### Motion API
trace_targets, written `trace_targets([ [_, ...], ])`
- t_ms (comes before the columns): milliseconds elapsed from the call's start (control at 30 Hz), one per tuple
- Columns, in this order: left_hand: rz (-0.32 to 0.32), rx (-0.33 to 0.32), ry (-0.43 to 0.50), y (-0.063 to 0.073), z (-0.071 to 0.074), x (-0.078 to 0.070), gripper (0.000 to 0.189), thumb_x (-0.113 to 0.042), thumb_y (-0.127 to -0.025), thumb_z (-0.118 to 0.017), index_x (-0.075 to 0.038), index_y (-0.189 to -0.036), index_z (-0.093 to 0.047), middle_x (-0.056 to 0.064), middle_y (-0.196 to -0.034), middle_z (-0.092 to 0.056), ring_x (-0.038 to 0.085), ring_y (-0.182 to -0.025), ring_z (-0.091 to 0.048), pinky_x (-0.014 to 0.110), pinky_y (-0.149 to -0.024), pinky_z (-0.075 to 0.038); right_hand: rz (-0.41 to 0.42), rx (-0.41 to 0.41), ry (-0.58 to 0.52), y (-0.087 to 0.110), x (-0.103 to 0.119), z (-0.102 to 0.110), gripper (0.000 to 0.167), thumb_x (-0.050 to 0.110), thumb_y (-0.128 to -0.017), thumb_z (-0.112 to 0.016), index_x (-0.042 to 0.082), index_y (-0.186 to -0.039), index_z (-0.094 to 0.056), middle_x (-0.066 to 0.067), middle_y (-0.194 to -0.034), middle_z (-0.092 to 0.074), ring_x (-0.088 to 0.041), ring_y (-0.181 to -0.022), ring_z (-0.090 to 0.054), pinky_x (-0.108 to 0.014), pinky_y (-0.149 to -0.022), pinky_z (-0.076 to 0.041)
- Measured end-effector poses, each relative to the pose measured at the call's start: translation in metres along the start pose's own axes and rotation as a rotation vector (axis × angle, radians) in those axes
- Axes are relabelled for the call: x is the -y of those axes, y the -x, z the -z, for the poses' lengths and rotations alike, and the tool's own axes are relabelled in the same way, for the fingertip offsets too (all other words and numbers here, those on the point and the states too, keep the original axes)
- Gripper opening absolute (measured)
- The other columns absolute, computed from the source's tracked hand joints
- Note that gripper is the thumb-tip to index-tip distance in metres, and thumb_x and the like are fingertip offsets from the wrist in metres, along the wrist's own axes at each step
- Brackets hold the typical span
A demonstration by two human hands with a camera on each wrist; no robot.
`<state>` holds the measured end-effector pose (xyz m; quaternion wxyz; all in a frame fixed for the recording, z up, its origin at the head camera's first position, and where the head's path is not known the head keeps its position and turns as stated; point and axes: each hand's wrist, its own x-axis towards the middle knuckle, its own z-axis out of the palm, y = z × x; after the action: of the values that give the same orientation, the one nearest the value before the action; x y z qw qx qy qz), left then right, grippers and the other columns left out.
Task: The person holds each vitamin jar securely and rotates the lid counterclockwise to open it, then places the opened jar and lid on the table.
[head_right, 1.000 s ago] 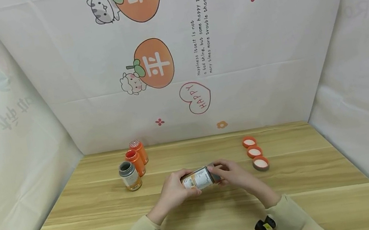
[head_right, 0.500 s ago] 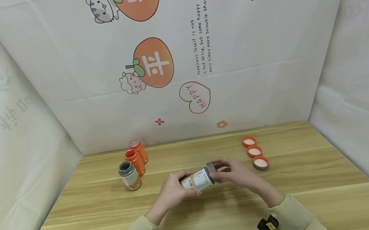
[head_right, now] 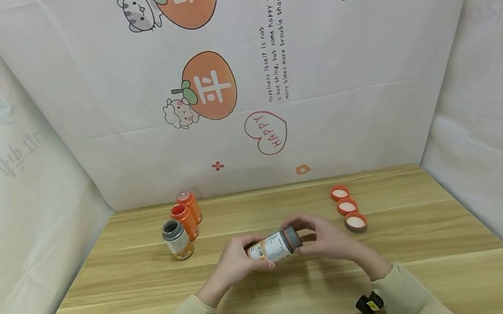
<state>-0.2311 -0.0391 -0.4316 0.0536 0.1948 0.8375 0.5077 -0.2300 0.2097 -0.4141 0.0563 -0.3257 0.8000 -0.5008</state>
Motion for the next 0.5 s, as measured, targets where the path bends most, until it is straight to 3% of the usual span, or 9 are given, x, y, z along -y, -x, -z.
trace_targets([
  [267, 0.025, 0.009, 0.002, -0.0004, -0.0002, 0.0003, 0.056, -0.025, -0.057, -0.088, -0.011, -0.108, -0.069, -0.002, -0.089, -0.067, 0.012, -0.076, -0.058, 0.027, -0.066, -0.048, 0.076, -0.023, 0.030, 0.0023, -0.0027, -0.0012, 0.046, 0.001, -0.078, -0.073, 0.015, -0.118, -0.056, -0.008, -0.128, -0.054, -0.016, -0.121, -0.050, -0.041, -0.095, -0.047],
  [500, 0.023, 0.006, -0.003, 0.0003, -0.0014, 0.0000, 0.056, -0.024, -0.058, -0.088, -0.011, -0.108, -0.069, -0.001, -0.090, -0.067, 0.012, -0.076, -0.058, 0.028, -0.066, -0.048, 0.100, -0.038, 0.039, 0.0053, 0.0005, -0.0019, 0.039, 0.007, -0.083, -0.070, 0.012, -0.119, -0.056, -0.006, -0.132, -0.053, -0.020, -0.123, -0.050, -0.039, -0.094, -0.048],
])
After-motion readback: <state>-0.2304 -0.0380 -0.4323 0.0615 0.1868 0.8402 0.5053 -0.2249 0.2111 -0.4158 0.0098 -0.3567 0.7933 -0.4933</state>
